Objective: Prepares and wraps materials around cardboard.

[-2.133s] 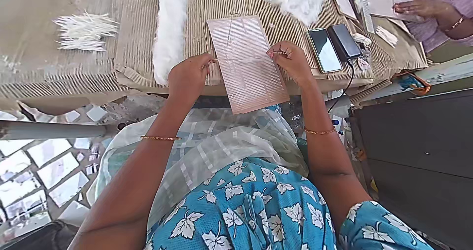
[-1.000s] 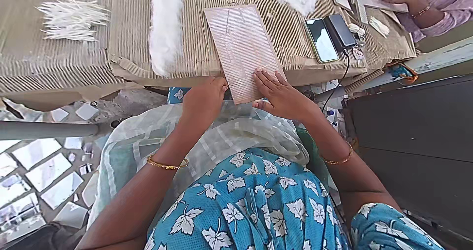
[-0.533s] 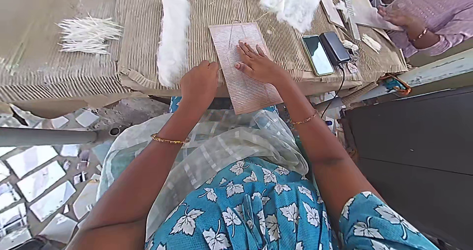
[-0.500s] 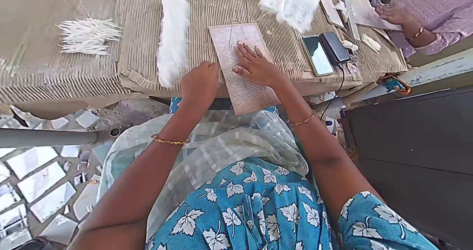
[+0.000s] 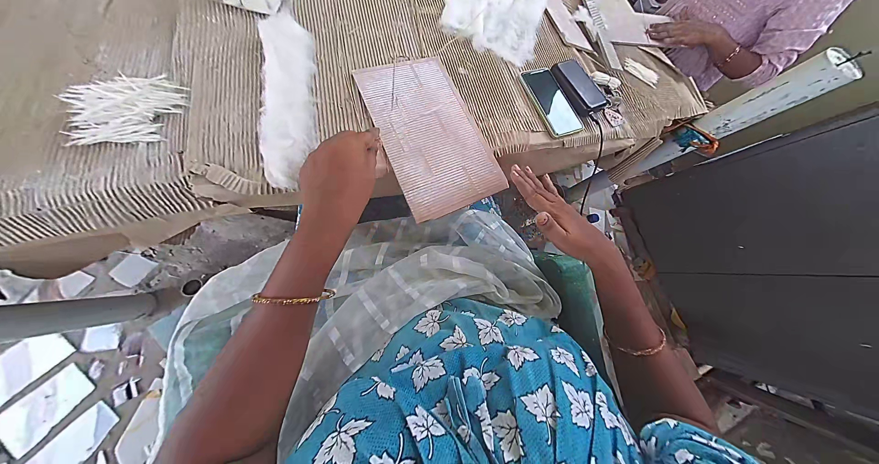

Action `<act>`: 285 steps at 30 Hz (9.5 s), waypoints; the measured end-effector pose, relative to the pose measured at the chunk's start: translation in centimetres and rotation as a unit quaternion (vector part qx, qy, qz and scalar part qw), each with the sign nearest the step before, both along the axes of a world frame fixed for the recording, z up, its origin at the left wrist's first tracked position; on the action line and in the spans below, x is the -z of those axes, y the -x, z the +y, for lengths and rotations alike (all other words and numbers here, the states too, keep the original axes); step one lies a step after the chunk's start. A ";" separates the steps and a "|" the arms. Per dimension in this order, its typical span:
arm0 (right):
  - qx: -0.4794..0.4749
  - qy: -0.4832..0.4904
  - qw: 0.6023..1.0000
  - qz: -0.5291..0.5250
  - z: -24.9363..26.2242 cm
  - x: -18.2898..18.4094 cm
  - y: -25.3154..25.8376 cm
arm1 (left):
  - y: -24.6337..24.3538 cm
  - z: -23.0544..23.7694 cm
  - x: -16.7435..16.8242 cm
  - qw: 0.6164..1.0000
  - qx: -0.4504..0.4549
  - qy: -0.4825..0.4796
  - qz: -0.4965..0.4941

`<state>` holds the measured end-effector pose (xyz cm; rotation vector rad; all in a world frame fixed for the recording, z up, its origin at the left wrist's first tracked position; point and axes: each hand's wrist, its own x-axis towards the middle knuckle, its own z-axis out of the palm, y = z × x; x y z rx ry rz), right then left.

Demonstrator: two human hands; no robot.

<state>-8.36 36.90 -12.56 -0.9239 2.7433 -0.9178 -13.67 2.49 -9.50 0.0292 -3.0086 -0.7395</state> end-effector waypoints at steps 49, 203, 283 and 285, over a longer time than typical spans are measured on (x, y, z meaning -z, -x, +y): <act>-0.063 -0.223 0.972 0.035 -13.5 0.8 14.7 | 1.0 -1.3 4.5 0.997 0.039 0.046 0.046; -0.024 -0.248 0.968 0.002 -9.8 -3.6 12.4 | -2.1 -0.7 2.2 0.998 0.054 0.034 0.012; 0.287 0.607 0.697 -0.251 -12.8 -5.5 13.2 | -9.0 -2.5 9.3 0.888 0.086 -0.451 -0.035; 0.297 0.611 0.698 -0.226 -11.6 -5.8 14.0 | -9.0 -2.5 9.3 0.878 0.084 -0.470 -0.048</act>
